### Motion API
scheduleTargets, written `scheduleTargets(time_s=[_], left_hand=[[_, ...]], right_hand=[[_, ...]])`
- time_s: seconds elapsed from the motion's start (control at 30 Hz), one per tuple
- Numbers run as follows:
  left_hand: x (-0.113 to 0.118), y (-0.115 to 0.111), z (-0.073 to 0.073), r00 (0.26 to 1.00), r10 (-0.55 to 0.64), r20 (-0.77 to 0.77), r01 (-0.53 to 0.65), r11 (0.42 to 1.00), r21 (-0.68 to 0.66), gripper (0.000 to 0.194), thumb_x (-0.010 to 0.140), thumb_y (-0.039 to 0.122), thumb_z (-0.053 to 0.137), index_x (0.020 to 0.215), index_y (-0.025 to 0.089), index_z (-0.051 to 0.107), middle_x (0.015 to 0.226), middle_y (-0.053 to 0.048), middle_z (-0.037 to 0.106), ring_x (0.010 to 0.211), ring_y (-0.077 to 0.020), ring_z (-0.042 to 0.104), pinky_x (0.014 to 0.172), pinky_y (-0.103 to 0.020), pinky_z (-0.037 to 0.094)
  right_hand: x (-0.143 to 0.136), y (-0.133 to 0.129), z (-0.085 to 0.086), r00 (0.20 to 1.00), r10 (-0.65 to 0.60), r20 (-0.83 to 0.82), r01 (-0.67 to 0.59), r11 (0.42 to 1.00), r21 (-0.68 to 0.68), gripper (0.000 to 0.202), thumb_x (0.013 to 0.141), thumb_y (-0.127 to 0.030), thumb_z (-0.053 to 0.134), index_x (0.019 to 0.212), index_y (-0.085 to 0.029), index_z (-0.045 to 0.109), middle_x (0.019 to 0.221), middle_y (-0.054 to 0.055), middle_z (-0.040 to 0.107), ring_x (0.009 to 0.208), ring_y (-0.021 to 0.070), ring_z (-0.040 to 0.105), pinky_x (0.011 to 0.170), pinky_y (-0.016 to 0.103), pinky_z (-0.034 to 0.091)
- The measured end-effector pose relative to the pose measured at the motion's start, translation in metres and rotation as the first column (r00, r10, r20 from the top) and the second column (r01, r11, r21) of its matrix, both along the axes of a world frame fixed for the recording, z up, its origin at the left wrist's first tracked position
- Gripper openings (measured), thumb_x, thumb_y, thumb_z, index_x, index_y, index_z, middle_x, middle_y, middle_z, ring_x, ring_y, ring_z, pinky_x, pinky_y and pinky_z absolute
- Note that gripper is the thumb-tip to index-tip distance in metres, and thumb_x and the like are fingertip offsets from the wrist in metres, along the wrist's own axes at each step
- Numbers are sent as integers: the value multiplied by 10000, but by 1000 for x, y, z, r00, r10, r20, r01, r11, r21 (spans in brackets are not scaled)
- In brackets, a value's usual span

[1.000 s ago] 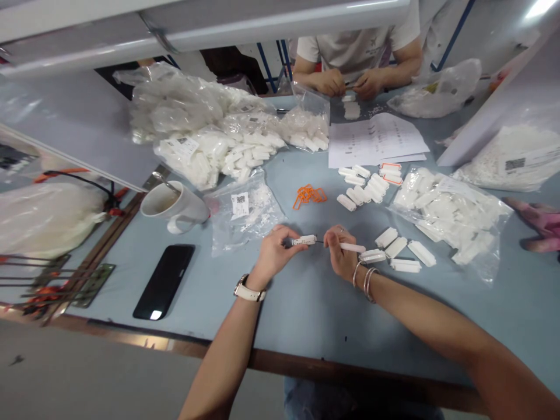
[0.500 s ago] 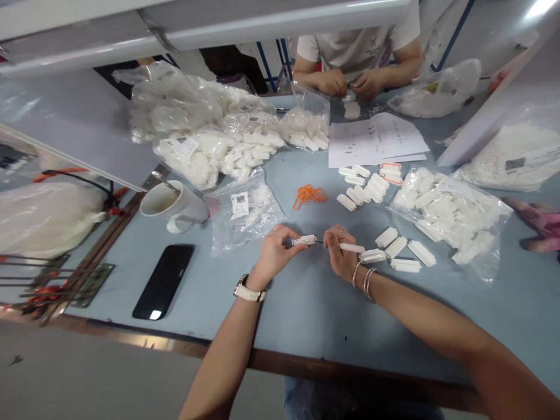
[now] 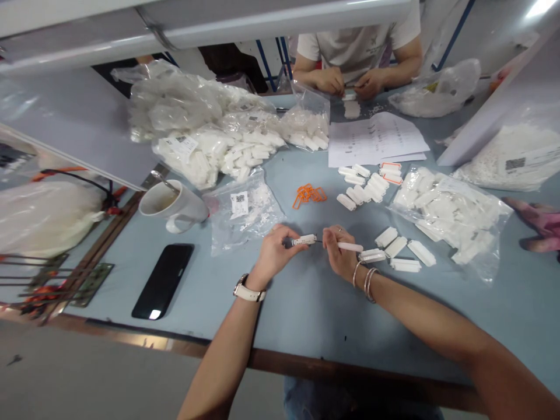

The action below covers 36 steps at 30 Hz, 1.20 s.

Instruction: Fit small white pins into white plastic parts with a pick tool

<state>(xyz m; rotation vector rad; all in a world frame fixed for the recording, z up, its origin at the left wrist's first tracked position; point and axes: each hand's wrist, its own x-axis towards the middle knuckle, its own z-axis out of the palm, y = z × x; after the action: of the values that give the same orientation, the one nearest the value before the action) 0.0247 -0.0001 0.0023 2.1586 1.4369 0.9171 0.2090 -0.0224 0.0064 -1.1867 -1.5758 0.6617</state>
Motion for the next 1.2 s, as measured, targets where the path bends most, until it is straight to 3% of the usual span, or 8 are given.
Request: scheduleTargets(time_s=[0.57,0.83,1.2], left_hand=[[1,-1,3,1000,7,-14,-8,1000,-10,257,716,420,747,707,197,619,669,-9,605,609,-144,545,563,-273,445],[1,-1,4,999,-2,-37,2,1000,16,253,726,422,743,706,203,618,680,-11,609,626,-149,548,572,-281,450],[1,-1,3,999,-17,-39,19,998,52,251,727,406,748,707,201,606,680,-8,609,636,-151,543,577,-279,445]], right_hand=[[-3,5,-3,998,29,64,-28,999,-23,514,972,-451,253,520,-235,363,495,-6,435,536,154,426,609,323,348],[0,0,-8,998,-29,-52,31,999,29,525,981,-459,226,532,-227,369,515,-9,432,556,150,433,619,317,359],[0,0,-2,999,36,-35,-34,998,51,528,979,-447,242,519,-222,371,496,-12,429,540,141,426,611,310,346]])
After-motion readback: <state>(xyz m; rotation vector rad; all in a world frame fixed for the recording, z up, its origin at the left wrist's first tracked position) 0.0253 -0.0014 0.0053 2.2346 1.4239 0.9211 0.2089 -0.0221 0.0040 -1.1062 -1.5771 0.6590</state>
